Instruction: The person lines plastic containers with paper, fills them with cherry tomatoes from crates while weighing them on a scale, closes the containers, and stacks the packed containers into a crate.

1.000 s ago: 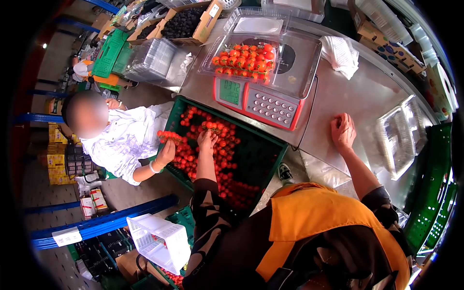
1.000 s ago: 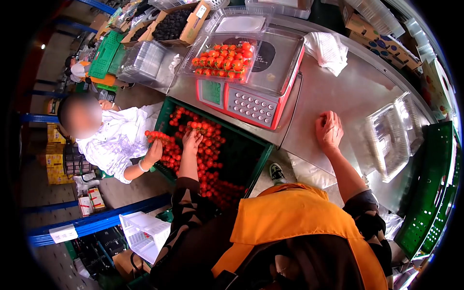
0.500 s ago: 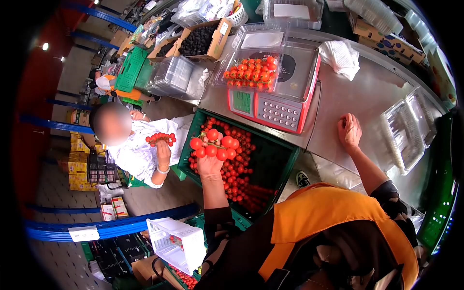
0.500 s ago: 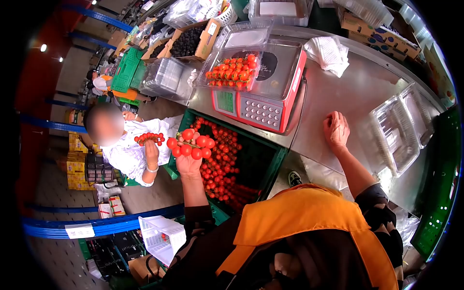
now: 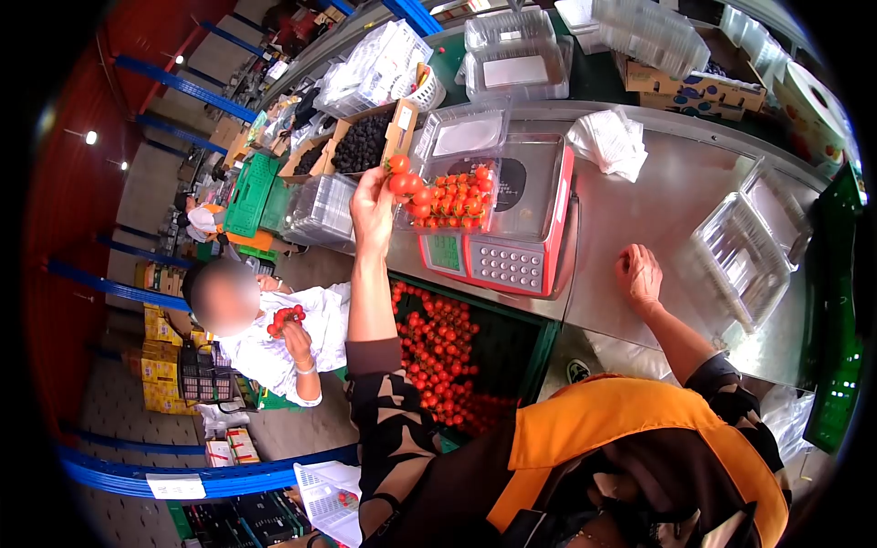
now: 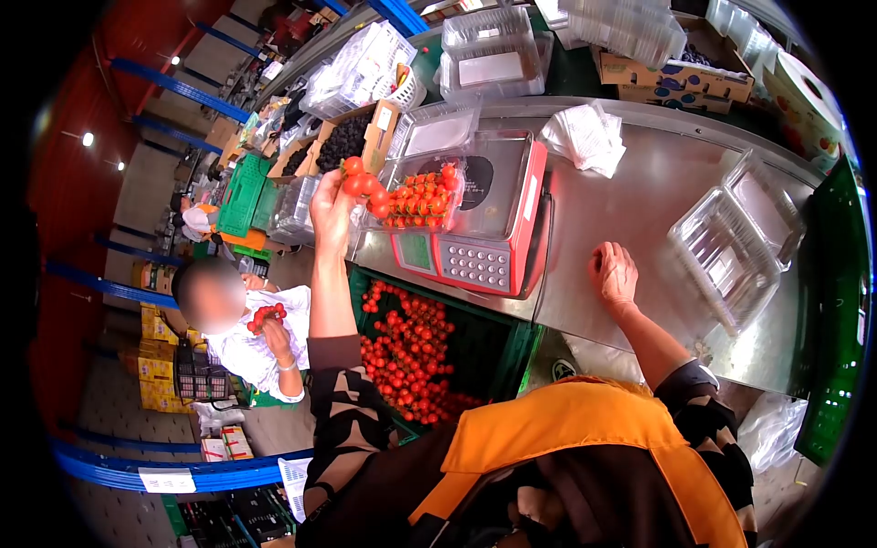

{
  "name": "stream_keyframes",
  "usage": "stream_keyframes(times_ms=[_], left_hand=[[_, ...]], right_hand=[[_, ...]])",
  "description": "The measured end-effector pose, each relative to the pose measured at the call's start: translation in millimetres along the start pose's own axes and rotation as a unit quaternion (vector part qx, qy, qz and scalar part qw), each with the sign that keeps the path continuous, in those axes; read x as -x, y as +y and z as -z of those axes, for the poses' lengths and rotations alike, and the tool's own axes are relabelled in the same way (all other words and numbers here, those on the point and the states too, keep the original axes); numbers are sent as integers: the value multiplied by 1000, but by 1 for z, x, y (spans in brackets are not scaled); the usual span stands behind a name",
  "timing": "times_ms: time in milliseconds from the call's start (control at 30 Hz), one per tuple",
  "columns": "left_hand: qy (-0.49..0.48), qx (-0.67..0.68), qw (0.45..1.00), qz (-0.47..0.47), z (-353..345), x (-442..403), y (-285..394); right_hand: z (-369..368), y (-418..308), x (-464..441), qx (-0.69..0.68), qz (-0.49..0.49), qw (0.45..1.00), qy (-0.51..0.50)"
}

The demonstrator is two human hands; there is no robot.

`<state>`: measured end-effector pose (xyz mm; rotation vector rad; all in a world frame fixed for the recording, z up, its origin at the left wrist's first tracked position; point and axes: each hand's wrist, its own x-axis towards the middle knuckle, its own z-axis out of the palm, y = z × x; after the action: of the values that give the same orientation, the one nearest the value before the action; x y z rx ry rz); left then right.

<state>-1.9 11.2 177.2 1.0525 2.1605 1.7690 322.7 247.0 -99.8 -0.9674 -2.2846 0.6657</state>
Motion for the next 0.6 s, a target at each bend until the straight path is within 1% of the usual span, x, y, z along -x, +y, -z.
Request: stream_keyframes(times_ms=[33,67,133,167,267,300,333,367,400,433,467,533,600], left_hand=[[-5,-93,995,-42,0,-21,-11],[-4,-318,936,-148,-2,-34,-10],[-86,-430,878,-193,-9,-47,-12],[-139,-513,835,-143,-15,-47,-4],[-201,-584,779,-107,-22,-56,-44],[-215,-559,798,-68,-36,-43,-26],[-219,-574,787,-53,-42,-39,-32],[-203,-564,800,-37,-35,-49,-66],[-187,-552,812,-17,-38,-48,-71],[-207,-559,796,-107,-32,-42,-76],[-198,-503,834,-113,-26,-41,-81],[-148,-410,890,-135,-13,-19,-55],[-78,-337,927,-147,-4,17,-30]], right_hand=[[3,-3,0,0,0,1000,2],[2,-3,0,0,0,1000,3],[0,-2,0,-1,-1,1000,3],[2,-3,0,-3,-1,1000,0],[9,-7,-1,-3,-6,1000,-14],[10,-9,-1,-2,-10,1000,-21],[11,-10,-1,0,-12,1000,-28],[10,-10,-2,2,-5,1000,-18],[9,-10,-3,6,2,1000,-12],[8,-8,-1,11,10,1000,-12],[10,-8,-1,14,3,1000,-12],[10,-13,-2,15,-2,1000,-21],[4,-13,0,21,-17,999,-36]])
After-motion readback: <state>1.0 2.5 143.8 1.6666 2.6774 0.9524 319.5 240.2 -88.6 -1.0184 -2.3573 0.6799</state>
